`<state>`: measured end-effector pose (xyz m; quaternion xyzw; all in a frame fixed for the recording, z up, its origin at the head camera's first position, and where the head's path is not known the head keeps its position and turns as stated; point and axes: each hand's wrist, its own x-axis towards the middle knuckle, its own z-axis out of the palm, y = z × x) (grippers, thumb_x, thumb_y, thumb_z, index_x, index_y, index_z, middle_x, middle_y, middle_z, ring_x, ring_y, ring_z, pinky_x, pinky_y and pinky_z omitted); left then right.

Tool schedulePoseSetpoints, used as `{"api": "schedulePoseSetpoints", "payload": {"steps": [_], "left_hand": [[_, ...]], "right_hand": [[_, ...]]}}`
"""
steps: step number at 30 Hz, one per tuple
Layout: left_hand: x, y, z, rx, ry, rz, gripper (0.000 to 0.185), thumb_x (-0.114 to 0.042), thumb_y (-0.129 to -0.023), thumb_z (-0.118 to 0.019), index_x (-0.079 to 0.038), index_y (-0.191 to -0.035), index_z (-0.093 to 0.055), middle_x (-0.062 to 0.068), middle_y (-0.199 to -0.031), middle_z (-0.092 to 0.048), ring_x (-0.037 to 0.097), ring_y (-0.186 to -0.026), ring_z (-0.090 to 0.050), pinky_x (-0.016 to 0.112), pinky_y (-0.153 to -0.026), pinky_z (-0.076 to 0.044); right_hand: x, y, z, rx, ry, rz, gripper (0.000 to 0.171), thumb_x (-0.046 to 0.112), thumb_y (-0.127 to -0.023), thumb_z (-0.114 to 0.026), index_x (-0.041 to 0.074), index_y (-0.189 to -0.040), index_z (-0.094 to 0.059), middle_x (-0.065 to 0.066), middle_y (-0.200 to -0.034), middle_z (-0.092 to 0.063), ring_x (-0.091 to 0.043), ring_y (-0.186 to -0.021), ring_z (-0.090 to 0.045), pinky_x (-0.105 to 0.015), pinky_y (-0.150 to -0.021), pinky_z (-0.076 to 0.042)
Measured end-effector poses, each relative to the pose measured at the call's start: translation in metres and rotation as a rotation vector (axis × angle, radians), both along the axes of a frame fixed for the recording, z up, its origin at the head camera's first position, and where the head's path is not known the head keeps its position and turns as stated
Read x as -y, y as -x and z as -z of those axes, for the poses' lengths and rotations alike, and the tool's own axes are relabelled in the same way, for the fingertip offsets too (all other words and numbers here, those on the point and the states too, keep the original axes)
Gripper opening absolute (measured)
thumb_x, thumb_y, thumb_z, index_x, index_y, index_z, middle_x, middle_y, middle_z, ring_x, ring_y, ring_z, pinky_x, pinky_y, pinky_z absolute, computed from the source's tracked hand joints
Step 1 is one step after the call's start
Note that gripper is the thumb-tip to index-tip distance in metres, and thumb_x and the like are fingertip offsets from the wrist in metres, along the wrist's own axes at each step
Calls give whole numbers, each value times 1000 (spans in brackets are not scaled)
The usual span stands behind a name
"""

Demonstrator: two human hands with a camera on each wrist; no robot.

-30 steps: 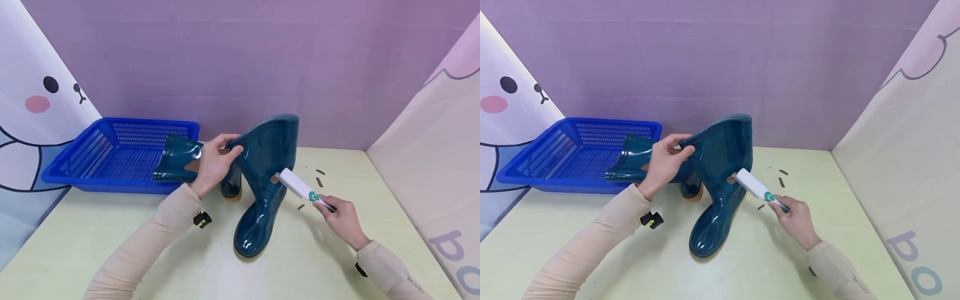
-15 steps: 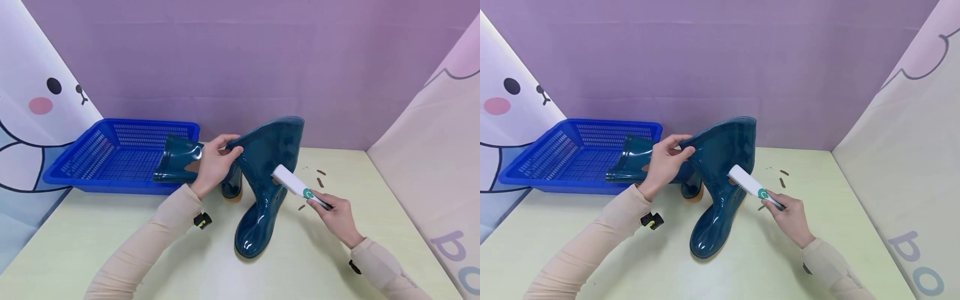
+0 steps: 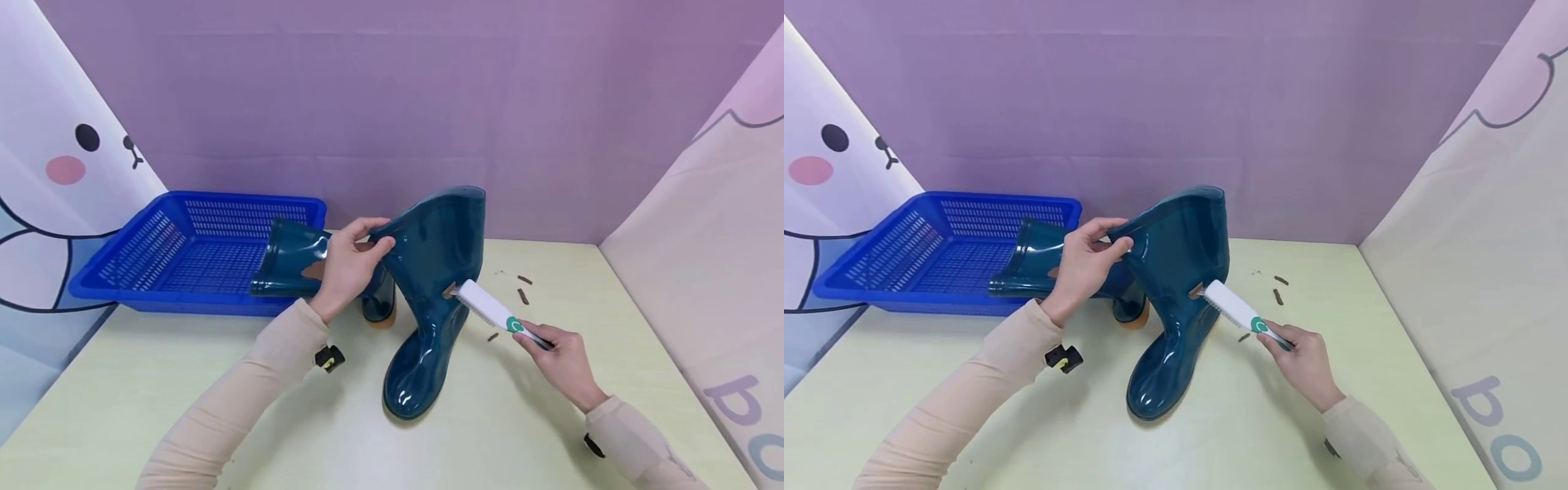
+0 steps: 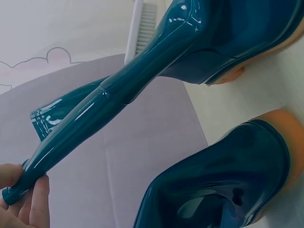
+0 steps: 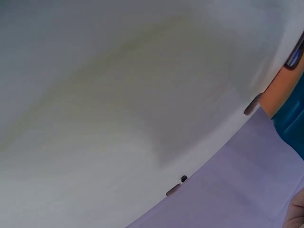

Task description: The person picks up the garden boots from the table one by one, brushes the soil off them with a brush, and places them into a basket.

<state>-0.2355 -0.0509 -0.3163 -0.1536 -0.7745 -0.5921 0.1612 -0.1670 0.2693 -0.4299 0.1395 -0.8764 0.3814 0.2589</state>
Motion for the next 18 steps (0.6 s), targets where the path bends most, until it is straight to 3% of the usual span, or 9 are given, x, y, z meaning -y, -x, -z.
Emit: {"api": "schedulePoseSetpoints", "payload": {"steps": [5, 10, 14, 16, 18], "left_hand": [[-2, 0, -1, -3, 1, 10, 27, -13, -86, -64, -9, -112, -63, 8, -111, -65, 21, -92, -67, 34, -79, -54], [-3, 0, -1, 7, -5, 26, 27, -14, -85, -64, -9, -112, -63, 8, -112, -64, 21, -91, -67, 33, -79, -54], [-4, 1, -2, 7, -10, 26, 28, -13, -85, -64, -8, -113, -63, 9, -113, -64, 22, -93, -66, 35, -81, -54], [-5, 1, -3, 12, -11, 28, 29, -12, -85, -64, -7, -114, -63, 10, -115, -63, 23, -95, -66, 36, -81, -54], [-5, 1, -2, 13, -3, 29, 29, -12, -85, -64, -7, -114, -62, 10, -117, -62, 24, -95, -66, 36, -81, -54]], "right_hand": [[-1, -4, -7, 33, 61, 14, 23, -5, -69, -75, -2, -92, -72, 10, -68, -63, 4, -46, -34, -14, -38, -28], [12, -10, -29, 2, 119, 33, 23, -12, -68, -73, -7, -90, -70, 26, -77, -61, 5, -49, -39, -13, -41, -32], [27, -13, -41, -16, 64, 2, 22, -12, -68, -72, -9, -91, -70, 3, -73, -69, 4, -50, -38, -10, -42, -30], [29, -10, -37, -11, 37, -6, 22, -11, -69, -72, -7, -91, -71, -9, -71, -68, 3, -50, -37, -9, -42, -28], [25, -5, -27, -7, 24, -3, 22, -9, -69, -73, -5, -91, -71, -11, -69, -67, 3, -49, -37, -8, -42, -27]]}}
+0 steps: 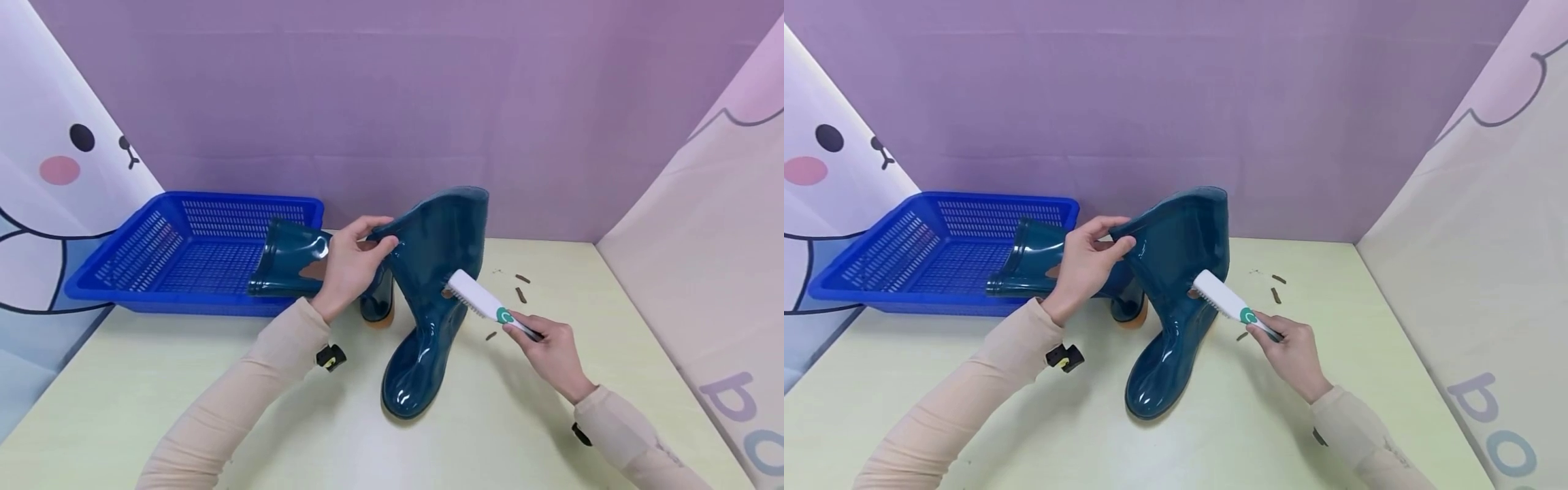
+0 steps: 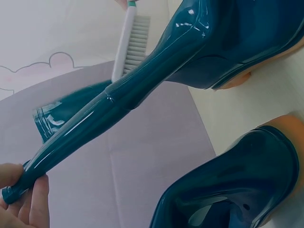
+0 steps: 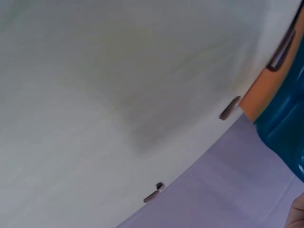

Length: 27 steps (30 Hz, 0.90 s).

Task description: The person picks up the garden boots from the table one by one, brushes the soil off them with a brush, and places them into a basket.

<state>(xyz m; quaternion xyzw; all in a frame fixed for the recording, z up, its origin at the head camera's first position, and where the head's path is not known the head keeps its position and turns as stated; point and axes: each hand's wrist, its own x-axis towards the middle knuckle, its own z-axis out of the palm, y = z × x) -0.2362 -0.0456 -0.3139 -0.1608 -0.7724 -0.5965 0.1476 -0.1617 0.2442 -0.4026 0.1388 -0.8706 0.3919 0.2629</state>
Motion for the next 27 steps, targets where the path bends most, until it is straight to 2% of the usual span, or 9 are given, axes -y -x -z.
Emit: {"api": "schedulePoseSetpoints", "payload": {"steps": [4, 7, 10, 14, 21, 27], "left_hand": [[0, -2, -1, -11, 17, 1, 28, -12, -86, -63, -8, -113, -63, 9, -115, -63, 22, -89, -67, 34, -77, -55], [1, -4, -2, -11, 21, 1, 27, -12, -87, -63, -7, -113, -63, 10, -114, -64, 23, -87, -68, 34, -77, -55], [1, -13, -11, 17, 20, -2, 27, -9, -87, -61, -3, -113, -61, 14, -115, -63, 27, -90, -67, 37, -79, -54], [0, -22, -22, 37, 18, -9, 27, -4, -87, -59, 1, -114, -60, 18, -115, -62, 31, -92, -66, 39, -80, -54], [3, -3, 0, 21, -5, -1, 28, -14, -86, -63, -8, -113, -63, 10, -113, -64, 24, -89, -68, 35, -78, -54], [1, -2, 1, -4, 3, -11, 27, -13, -86, -64, -9, -112, -63, 9, -111, -65, 22, -88, -68, 33, -77, -55]], "right_hand": [[-10, 9, 16, -2, -6, -12, 22, -5, -69, -74, -3, -91, -72, -7, -67, -65, 3, -49, -37, -12, -40, -28], [-13, 10, 19, 1, -24, -23, 22, -4, -69, -74, -3, -91, -72, -6, -67, -66, 3, -49, -38, -14, -39, -29], [-13, 9, 19, 11, -43, -9, 23, -5, -68, -75, -3, -90, -72, -6, -69, -67, 2, -49, -39, -14, -39, -30], [-14, 7, 19, -20, -65, -13, 23, -6, -66, -75, -4, -89, -72, -7, -68, -67, 4, -48, -39, -13, -40, -30], [-19, 3, 19, -34, -102, -17, 24, -4, -66, -75, -4, -90, -72, -4, -66, -66, 4, -47, -37, -13, -39, -29], [-24, 0, 18, -32, -111, -11, 24, -4, -66, -75, -4, -90, -72, -4, -66, -66, 5, -46, -35, -13, -38, -28]]}}
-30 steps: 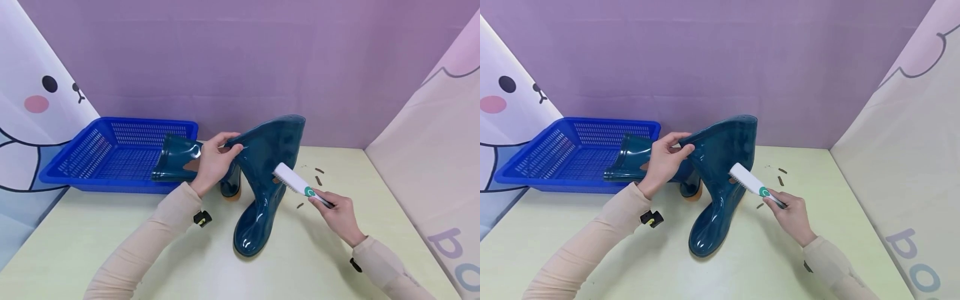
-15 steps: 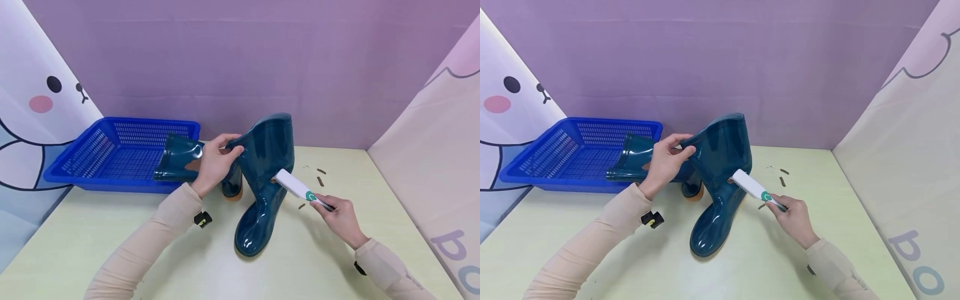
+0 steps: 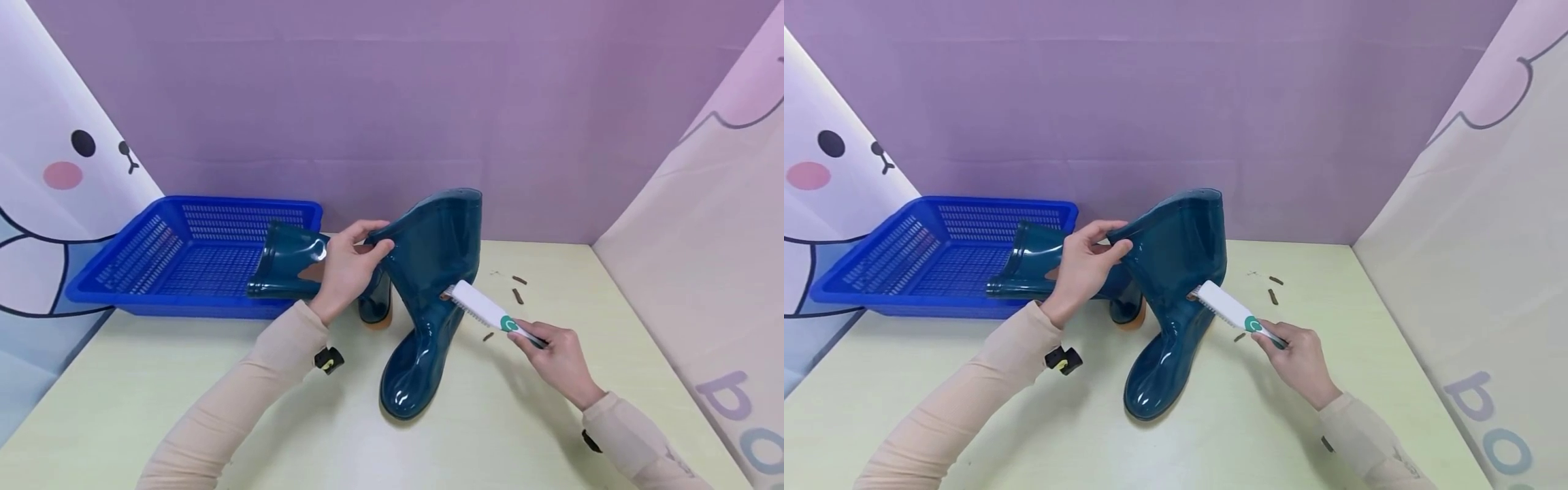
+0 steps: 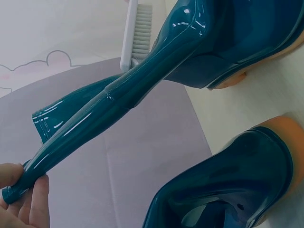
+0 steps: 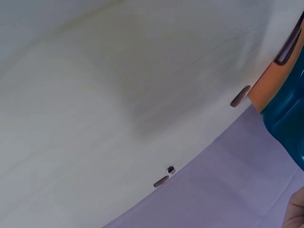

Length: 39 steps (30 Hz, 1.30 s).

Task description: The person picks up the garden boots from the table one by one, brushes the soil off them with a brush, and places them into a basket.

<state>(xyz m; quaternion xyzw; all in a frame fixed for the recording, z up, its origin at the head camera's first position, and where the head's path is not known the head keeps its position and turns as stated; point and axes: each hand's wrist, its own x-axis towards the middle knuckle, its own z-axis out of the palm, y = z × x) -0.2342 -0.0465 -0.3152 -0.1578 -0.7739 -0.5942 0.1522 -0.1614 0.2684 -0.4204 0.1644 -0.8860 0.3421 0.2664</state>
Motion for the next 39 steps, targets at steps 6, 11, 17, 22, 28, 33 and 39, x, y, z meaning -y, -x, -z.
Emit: {"api": "schedulePoseSetpoints", "payload": {"steps": [6, 11, 17, 22, 28, 33, 39], "left_hand": [[0, 0, -1, 4, 14, -10, 27, -14, -86, -64, -10, -113, -63, 7, -112, -64, 21, -89, -67, 32, -77, -55], [1, 0, -2, 6, 12, -19, 27, -15, -86, -64, -11, -113, -63, 7, -113, -64, 22, -90, -67, 33, -76, -55], [0, -1, -4, 3, 14, -25, 27, -14, -86, -64, -10, -113, -63, 7, -113, -63, 21, -92, -67, 32, -78, -55], [-2, -2, -5, -1, 15, -16, 27, -14, -86, -64, -10, -113, -63, 7, -112, -64, 20, -92, -67, 32, -78, -54], [-1, -1, -7, -17, 18, -11, 27, -14, -86, -64, -10, -112, -63, 7, -112, -64, 21, -93, -66, 33, -78, -55], [0, -1, -8, -11, 24, -14, 26, -15, -86, -64, -11, -112, -63, 6, -112, -64, 19, -95, -66, 32, -80, -54], [0, 0, -6, -22, 29, -6, 26, -14, -86, -64, -10, -112, -64, 7, -111, -65, 19, -98, -65, 32, -81, -54]], "right_hand": [[-3, -1, 1, -14, -2, -4, 23, -5, -66, -75, -4, -89, -72, -4, -65, -65, 6, -47, -35, -12, -39, -28], [-4, -2, -2, 49, 9, 10, 22, -2, -69, -75, -3, -91, -72, -5, -67, -66, 4, -47, -35, -13, -39, -28], [-5, -5, -12, 149, 118, 78, 20, 3, -75, -73, -1, -95, -72, -11, -79, -70, 1, -50, -43, -15, -41, -35], [-2, -3, -14, 93, 136, 76, 20, 2, -74, -74, 1, -94, -73, -1, -74, -69, 1, -49, -42, -15, -41, -34], [4, 1, -8, 41, 38, 53, 21, 0, -71, -74, -1, -92, -72, -5, -69, -67, 2, -48, -38, -13, -40, -31], [2, -2, -4, 99, 0, 105, 20, 3, -72, -74, -1, -91, -72, -8, -72, -69, 2, -47, -37, -15, -40, -30], [-3, -6, 0, 140, 6, 131, 20, 4, -73, -74, -1, -91, -72, -12, -75, -70, 2, -46, -36, -16, -39, -30]]}}
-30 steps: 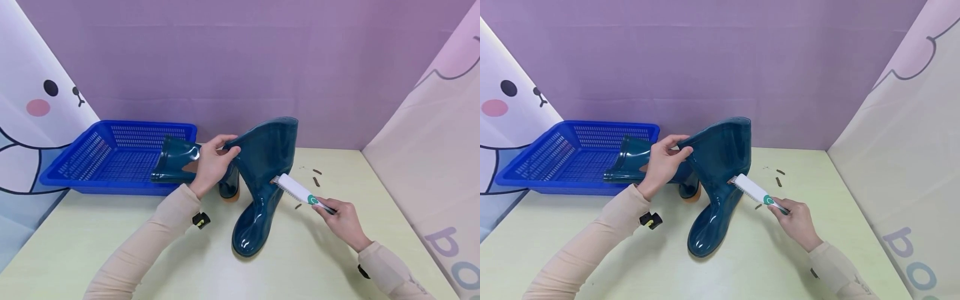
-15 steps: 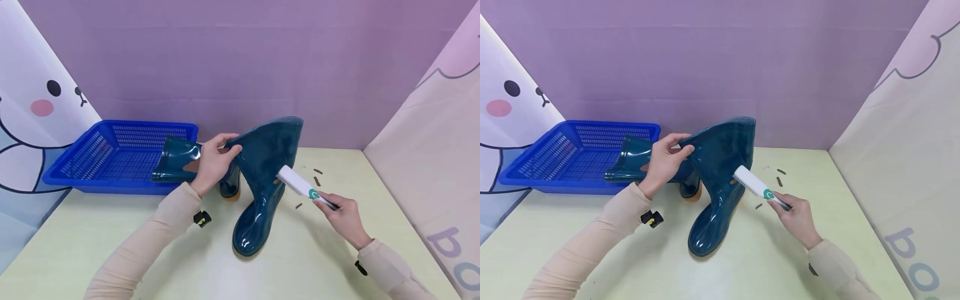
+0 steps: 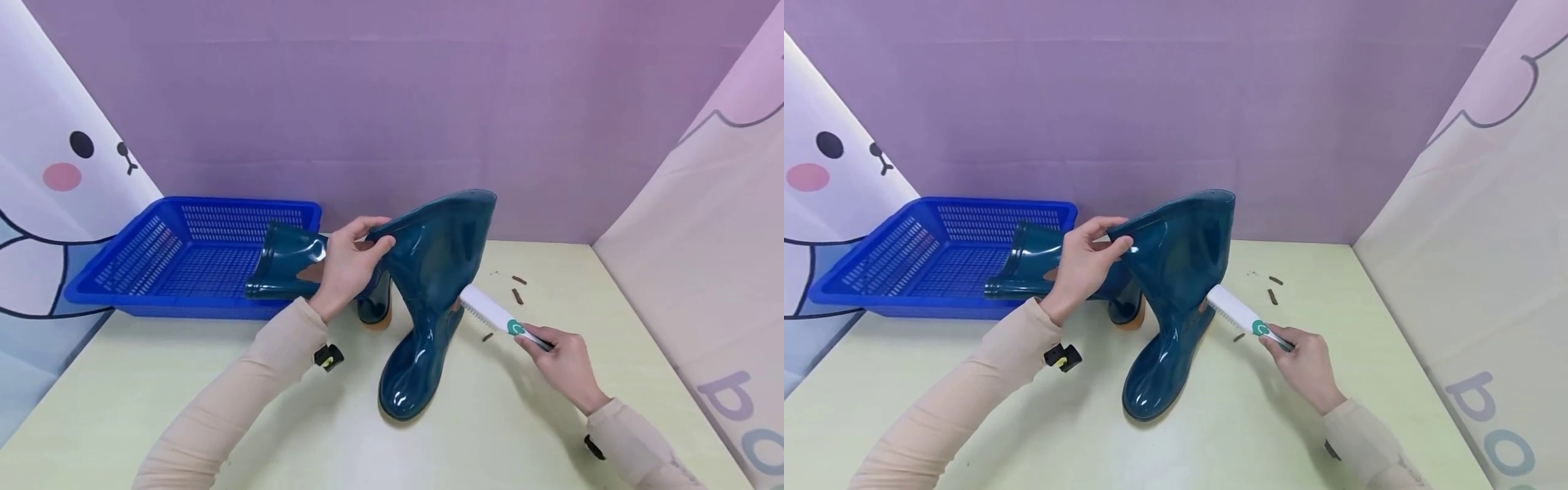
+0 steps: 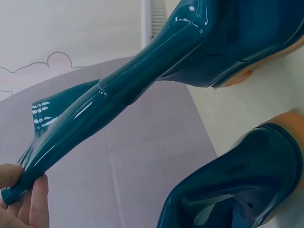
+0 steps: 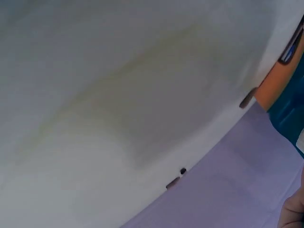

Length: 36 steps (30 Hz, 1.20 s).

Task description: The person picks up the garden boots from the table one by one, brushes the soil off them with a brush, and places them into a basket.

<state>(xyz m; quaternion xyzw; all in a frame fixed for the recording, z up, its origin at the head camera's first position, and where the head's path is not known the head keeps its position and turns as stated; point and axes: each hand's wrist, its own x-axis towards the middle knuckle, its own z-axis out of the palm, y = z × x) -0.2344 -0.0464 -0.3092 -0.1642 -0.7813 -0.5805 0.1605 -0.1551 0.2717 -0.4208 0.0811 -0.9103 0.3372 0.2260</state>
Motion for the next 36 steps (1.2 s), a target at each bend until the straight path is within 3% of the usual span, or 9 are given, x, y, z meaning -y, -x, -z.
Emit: {"api": "schedulePoseSetpoints", "payload": {"steps": [7, 15, 19, 28, 30, 33, 36], "left_hand": [[1, 1, 3, 1, -4, 0, 26, -13, -86, -64, -9, -112, -63, 8, -111, -65, 21, -96, -65, 33, -80, -54], [0, 2, 3, -3, -6, 7, 27, -13, -86, -64, -9, -112, -63, 8, -110, -65, 20, -96, -65, 33, -81, -54], [1, 2, 3, 7, -6, -3, 26, -14, -86, -64, -10, -111, -63, 7, -109, -65, 20, -93, -66, 33, -79, -54], [-2, 0, -2, -22, -7, 21, 27, -13, -85, -65, -7, -111, -63, 8, -110, -64, 19, -98, -64, 32, -82, -53], [-4, -1, -5, -22, -9, 35, 28, -14, -85, -65, -8, -112, -63, 8, -109, -64, 19, -95, -65, 31, -81, -54], [-9, -3, -9, -13, 3, 60, 30, -17, -84, -67, -11, -113, -63, 6, -109, -65, 19, -89, -67, 31, -76, -55], [-16, -7, -14, -4, 21, 85, 32, -18, -83, -67, -13, -115, -63, 4, -110, -65, 18, -81, -67, 28, -67, -55]], "right_hand": [[-8, -1, -10, -29, 44, 60, 19, 5, -75, -73, 0, -93, -72, -14, -76, -70, 2, -47, -38, -15, -40, -31], [4, 0, -7, -78, 92, -26, 20, -1, -72, -74, -2, -92, -72, -16, -77, -70, 3, -49, -41, -13, -40, -33], [3, 0, -3, -50, 70, -26, 20, 1, -73, -73, -2, -93, -72, -15, -77, -70, 2, -48, -40, -13, -39, -32], [-16, -15, -8, 71, 77, 79, 23, 11, -78, -72, 1, -98, -71, -14, -80, -70, 1, -48, -41, -17, -39, -34], [-20, -17, -12, 108, 115, 113, 26, 15, -80, -70, 0, -101, -70, -8, -80, -71, 1, -51, -45, -17, -41, -37], [-27, -18, -16, 154, 222, 172, 33, 19, -83, -68, -4, -106, -66, 13, -76, -68, 3, -56, -54, -17, -44, -42], [-33, -16, -18, 140, 360, 211, 34, 18, -83, -68, -4, -109, -65, 27, -69, -62, 4, -59, -59, -14, -47, -43]]}}
